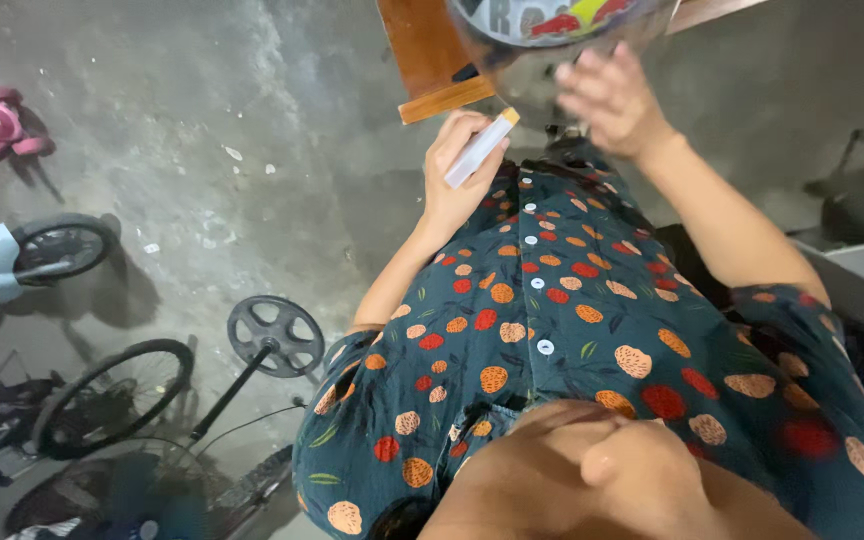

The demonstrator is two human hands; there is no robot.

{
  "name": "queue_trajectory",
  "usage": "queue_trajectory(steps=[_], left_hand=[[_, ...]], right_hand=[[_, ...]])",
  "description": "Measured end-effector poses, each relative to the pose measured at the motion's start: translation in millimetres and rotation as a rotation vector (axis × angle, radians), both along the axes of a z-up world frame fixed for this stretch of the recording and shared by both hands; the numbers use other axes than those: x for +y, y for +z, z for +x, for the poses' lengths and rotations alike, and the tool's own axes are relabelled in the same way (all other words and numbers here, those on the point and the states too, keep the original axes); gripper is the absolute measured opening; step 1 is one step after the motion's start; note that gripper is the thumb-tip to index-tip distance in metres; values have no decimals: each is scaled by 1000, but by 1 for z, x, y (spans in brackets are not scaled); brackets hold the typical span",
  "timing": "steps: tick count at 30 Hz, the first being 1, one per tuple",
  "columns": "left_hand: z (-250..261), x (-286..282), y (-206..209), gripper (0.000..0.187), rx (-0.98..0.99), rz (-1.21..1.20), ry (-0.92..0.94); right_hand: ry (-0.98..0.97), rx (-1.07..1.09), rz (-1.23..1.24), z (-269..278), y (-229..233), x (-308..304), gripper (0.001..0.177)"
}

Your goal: The person wipes a motorcycle helmet with a cloth while holding a small bottle in the other hand. The helmet is rotated and wiped repeatedly on its outer shell and visor area.

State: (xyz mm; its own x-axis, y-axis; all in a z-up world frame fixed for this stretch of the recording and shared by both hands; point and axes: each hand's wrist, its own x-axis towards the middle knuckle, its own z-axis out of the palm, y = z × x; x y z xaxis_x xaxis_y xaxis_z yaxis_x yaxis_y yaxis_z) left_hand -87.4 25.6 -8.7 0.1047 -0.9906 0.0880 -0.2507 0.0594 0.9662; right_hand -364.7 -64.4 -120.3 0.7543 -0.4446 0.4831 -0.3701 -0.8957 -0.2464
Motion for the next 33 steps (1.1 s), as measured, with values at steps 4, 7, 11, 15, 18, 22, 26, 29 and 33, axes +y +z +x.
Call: queue_trajectory(steps=[4,7,11,15,18,22,26,29,33], left_hand=[[-22,-2,-2,17,-37,23,90],[-37,-5,1,17,-25,73,151],[-52,-10,-10,19,-22,48,201],[-70,-12,-16,18,-47,5,261],[-76,-12,-16,20,-52,68,318],[-83,-8,-22,19,-28,56,342],[-90,-6,-24,17,-78,41,387],[-94,-3,-19,17,-55,59,423],[-94,1,-6,15,-40,81,464]], right_hand=[[339,168,160,-30,-7,16,21],[318,77,173,-53,13,7,22],[93,-119,127,-73,32,-23,22],[96,-206,166,-51,23,-63,23],[223,-148,98,-35,-8,-63,27],[336,-36,-77,-61,-61,-45,30],[373,-16,-110,-76,-99,-38,30],[340,-82,-63,-73,-112,-40,14],[376,-81,-24,-69,-92,-46,8]])
